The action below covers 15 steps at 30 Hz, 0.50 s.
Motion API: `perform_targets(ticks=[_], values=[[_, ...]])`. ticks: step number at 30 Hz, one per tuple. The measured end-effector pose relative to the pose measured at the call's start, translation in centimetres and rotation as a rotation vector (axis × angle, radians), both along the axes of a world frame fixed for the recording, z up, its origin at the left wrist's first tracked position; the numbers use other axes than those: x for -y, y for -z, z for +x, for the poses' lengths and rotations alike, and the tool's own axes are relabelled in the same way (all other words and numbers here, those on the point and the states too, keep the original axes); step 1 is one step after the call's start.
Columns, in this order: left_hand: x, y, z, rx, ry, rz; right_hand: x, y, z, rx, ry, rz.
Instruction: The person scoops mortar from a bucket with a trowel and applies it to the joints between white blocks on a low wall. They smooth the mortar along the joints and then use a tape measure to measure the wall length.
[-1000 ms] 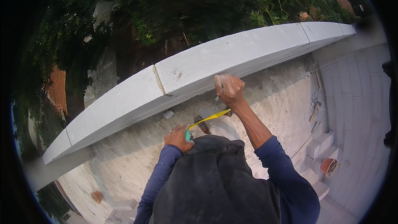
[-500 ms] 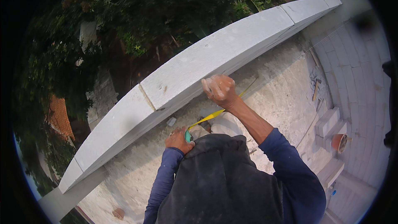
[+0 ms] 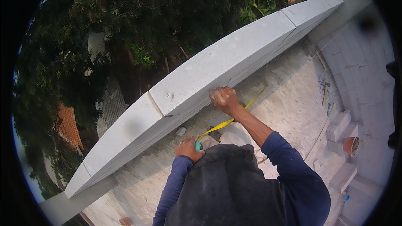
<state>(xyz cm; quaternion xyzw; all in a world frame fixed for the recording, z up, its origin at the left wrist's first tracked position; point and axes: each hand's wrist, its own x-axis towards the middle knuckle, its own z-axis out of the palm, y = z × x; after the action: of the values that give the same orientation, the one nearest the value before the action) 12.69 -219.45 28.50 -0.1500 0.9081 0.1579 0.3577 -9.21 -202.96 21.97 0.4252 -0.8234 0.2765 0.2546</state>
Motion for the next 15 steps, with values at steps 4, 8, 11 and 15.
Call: perform_targets(ticks=[4, 8, 11, 15], values=[[-0.7, -0.2, 0.5, 0.006, 0.009, -0.025, -0.3, 2.8, 0.2, -0.020, 0.031, 0.031], [-1.2, -0.8, 0.4, 0.012, 0.032, -0.033, -2.5, 6.2, 1.2, 0.190, 0.063, 0.328], [-1.4, -1.4, 0.1, -0.024, 0.031, -0.064, -4.0, 9.5, 2.6, 0.611, 0.309, 0.339], [-2.2, -2.5, 0.5, -0.087, 0.052, -0.092, -7.2, 14.9, 5.2, 1.047, 0.812, -0.041]])
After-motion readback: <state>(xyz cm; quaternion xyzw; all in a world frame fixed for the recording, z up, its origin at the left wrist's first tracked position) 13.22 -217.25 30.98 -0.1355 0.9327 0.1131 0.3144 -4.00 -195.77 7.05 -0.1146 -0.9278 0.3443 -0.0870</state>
